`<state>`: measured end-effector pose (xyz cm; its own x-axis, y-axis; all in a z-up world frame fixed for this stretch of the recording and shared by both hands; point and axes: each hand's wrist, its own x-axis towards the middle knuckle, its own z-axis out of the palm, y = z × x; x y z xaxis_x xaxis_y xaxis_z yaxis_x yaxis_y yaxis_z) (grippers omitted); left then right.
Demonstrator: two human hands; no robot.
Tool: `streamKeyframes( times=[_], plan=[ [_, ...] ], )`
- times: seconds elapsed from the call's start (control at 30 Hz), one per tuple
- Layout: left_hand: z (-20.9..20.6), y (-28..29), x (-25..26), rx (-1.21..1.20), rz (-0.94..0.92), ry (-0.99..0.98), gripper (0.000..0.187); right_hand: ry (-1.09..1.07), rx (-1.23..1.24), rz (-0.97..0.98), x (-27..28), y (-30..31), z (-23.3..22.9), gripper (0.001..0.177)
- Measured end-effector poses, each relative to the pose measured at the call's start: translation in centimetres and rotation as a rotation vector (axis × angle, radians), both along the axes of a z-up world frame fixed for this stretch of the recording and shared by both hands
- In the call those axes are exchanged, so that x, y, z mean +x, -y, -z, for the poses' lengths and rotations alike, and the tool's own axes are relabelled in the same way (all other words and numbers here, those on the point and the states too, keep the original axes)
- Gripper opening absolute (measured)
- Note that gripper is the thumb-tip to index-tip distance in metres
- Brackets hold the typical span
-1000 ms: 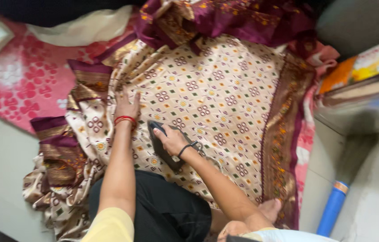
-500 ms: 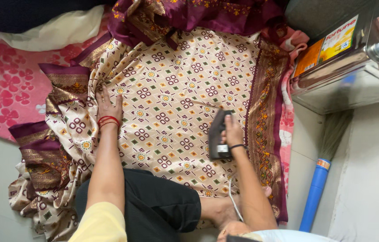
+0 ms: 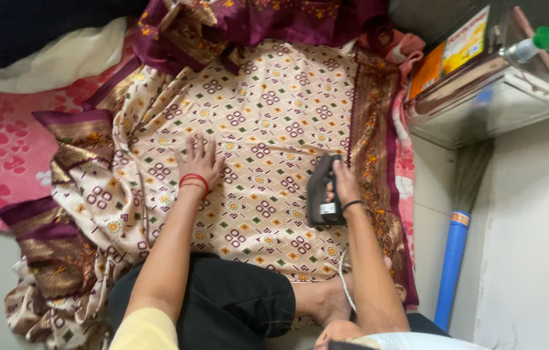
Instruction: The person irons a patterned fabric laid out on the floor using a handheld electric iron. They repeatedly smooth the fabric with their hands and move the iron across different sections to remove wrinkles.
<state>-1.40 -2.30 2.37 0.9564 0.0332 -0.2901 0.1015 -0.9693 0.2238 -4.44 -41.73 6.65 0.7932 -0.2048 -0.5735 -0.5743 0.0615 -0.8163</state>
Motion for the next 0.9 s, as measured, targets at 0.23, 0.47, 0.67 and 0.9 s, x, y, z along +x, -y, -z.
streamKeyframes(
  times=[0.23,0.47,0.67,0.9],
  plan=[
    [1.6,-1.1,0.6,-0.025,-0.098,0.122,0.065,0.026,0.056,-0.201,-0.8,-8.5,-0.1,0.043],
    [2.6,-0.9,0.5,-0.037,-0.158,0.254,0.059,0.062,-0.215,-0.525,-1.0,-13.2,-0.8,0.052],
    [3.3,-1.3,0.3,-0.069,-0.179,0.323,0.059,0.090,-0.313,-0.478,1.7,-11.1,-0.3,0.054],
    [3.5,-1.8,0.3,-0.073,-0.185,0.311,0.059,0.032,-0.375,-0.185,9.5,0.0,2.8,0.055]
  ],
)
